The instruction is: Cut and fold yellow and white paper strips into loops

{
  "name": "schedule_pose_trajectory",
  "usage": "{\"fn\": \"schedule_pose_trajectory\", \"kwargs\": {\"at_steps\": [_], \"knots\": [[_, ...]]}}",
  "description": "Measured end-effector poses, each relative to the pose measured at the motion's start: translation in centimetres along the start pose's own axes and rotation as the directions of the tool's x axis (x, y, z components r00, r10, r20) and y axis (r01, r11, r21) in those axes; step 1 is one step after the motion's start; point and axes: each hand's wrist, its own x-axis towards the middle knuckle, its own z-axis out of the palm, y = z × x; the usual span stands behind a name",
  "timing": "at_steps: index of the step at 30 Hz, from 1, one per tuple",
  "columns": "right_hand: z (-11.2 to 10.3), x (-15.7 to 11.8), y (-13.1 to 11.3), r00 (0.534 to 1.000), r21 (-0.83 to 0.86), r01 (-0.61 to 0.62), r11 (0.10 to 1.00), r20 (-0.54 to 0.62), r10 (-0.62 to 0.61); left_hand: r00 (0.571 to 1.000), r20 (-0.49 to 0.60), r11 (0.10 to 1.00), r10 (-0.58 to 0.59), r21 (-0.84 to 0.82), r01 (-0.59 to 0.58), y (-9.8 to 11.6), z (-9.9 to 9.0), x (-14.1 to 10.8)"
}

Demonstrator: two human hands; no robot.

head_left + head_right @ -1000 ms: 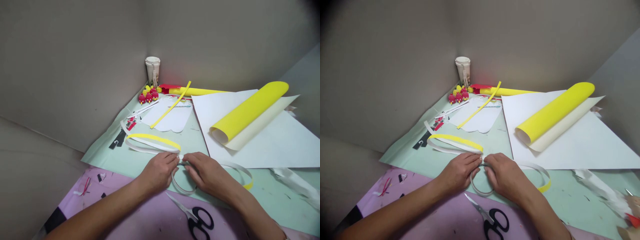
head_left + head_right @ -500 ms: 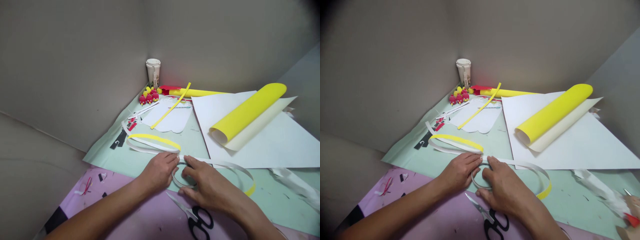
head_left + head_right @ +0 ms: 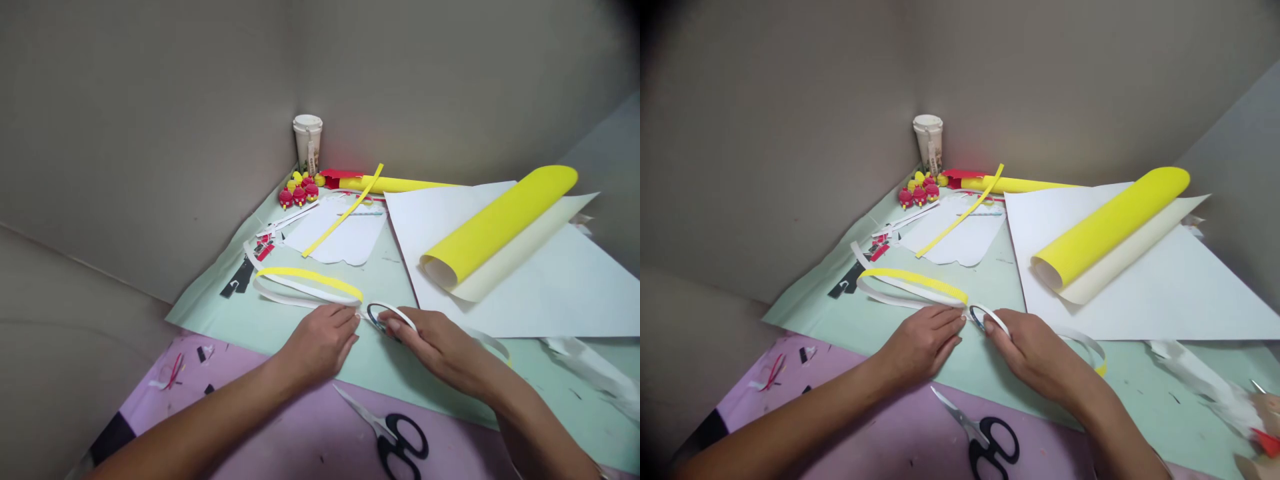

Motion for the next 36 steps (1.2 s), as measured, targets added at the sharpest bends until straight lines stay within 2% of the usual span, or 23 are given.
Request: {"fn": "schedule_pose_trajectory", "kwargs": {"at_steps": [8, 12, 21, 29, 36], "knots": [[-0.5, 0.3, 2.5, 0.987, 0.081, -0.085, 0.993, -0.131, 0.095, 1.000, -0.019, 1.000, 0.020, 0.017, -0.019, 0.1, -0.1, -0.1], [-0.6, 0.2, 2.9, 0.970, 0.111, -0.107, 0.988, -0.205, 0.128, 0.999, -0.021, 1.000, 0.026, 0.016, -0.026, 0.1, -0.1, -0.1], [-0.6, 1.2, 2.8, 0.956, -0.058, -0.029, 0.998, -0.293, 0.011, 0.999, -0.014, 0.999, 0.029, 0.025, -0.029, 0.1, -0.1, -0.2], [0.0, 1.9, 2.2, 0.979, -0.300, 0.031, 0.953, -0.181, -0.089, 0.999, -0.022, 0.999, 0.032, 0.034, -0.031, 0.0, 0.1, -0.3], [0.1, 2.5, 1.9, 0.992, -0.395, 0.074, 0.916, -0.067, -0.109, 0.999, -0.032, 0.999, 0.043, 0.032, -0.042, 0.0, 0.1, -0.3]]}}
